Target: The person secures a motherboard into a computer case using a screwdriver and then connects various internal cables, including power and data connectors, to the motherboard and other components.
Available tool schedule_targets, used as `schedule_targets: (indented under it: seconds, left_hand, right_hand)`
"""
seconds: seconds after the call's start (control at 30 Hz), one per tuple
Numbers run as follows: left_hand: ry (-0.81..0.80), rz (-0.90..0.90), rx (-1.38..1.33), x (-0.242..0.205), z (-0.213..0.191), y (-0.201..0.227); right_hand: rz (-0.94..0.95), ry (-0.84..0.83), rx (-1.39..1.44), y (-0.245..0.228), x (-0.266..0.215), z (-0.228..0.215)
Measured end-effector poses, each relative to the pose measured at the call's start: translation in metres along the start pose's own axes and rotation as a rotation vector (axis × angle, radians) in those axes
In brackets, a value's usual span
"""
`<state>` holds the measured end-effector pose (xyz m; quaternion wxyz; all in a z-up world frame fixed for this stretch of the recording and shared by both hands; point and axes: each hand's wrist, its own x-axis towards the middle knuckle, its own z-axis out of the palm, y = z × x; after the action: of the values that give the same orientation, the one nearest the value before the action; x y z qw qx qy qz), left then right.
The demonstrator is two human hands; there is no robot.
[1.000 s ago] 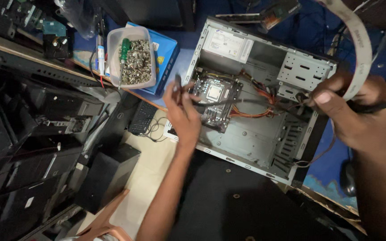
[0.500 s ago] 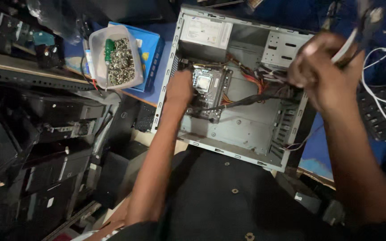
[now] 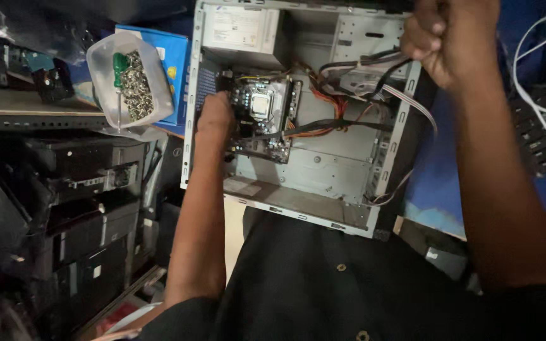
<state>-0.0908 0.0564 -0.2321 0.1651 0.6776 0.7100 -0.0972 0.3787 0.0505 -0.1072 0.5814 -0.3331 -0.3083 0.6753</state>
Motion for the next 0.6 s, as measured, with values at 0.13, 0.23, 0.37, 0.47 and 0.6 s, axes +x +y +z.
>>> schedule_targets:
  seconds: [0.13, 0.23, 0.37, 0.47, 0.6]
  left_hand:
    - [0.002, 0.056, 0.082, 0.008, 0.004, -0.016]
    - [-0.042, 0.01, 0.072, 0.009, -0.003, -0.015]
    - [-0.119, -0.074, 0.085, 0.002, -0.022, -0.001]
    - [-0.118, -0.079, 0.086, -0.003, -0.034, 0.014]
    - [-0.156, -0.087, 0.119, -0.003, -0.041, 0.023]
  right_hand:
    - [0.109, -0.118, 0.051, 0.025, 0.014, -0.033]
    - [0.172, -0.121, 0.016, 0.032, 0.015, -0.041]
    - [0.215, -0.131, -0.064, 0.028, 0.02, -0.028]
    - [0.227, -0.08, -0.136, 0.025, 0.021, -0.017]
    - [0.183, -0.104, -0.206, 0.02, 0.021, -0.007]
